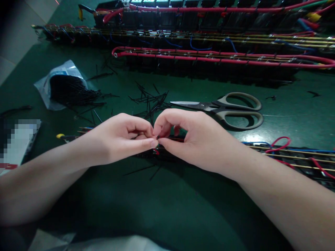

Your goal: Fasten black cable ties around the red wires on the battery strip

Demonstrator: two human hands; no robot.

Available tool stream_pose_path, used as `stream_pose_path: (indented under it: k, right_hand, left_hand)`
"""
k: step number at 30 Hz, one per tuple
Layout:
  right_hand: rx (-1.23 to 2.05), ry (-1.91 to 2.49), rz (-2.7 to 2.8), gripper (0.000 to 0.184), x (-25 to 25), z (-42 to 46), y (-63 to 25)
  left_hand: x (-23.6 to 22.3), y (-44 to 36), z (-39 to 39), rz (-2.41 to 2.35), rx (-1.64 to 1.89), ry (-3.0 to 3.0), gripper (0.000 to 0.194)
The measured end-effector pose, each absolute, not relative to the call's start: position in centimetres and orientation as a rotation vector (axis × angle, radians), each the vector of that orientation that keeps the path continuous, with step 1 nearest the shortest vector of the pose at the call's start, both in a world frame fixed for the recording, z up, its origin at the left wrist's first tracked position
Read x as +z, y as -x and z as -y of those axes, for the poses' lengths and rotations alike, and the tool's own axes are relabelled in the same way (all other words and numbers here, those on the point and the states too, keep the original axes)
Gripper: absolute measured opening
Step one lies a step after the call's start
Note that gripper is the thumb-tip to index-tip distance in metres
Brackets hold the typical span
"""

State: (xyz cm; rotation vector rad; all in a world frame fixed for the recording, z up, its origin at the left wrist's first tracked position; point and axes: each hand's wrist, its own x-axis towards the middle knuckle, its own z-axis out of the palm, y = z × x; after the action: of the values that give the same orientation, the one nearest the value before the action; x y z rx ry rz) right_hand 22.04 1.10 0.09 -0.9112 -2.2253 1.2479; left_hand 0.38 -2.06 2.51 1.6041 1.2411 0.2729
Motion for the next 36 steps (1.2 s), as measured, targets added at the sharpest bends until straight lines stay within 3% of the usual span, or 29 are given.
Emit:
stream_pose_path:
  k: [36]
  right_hand:
    - [1.252,0.776,2.145,0.003,-0.2,-1.02,-21.88]
  left_hand:
    - [1.92,-0.08,1.75,-1.193,0.249,-1.598,0.022]
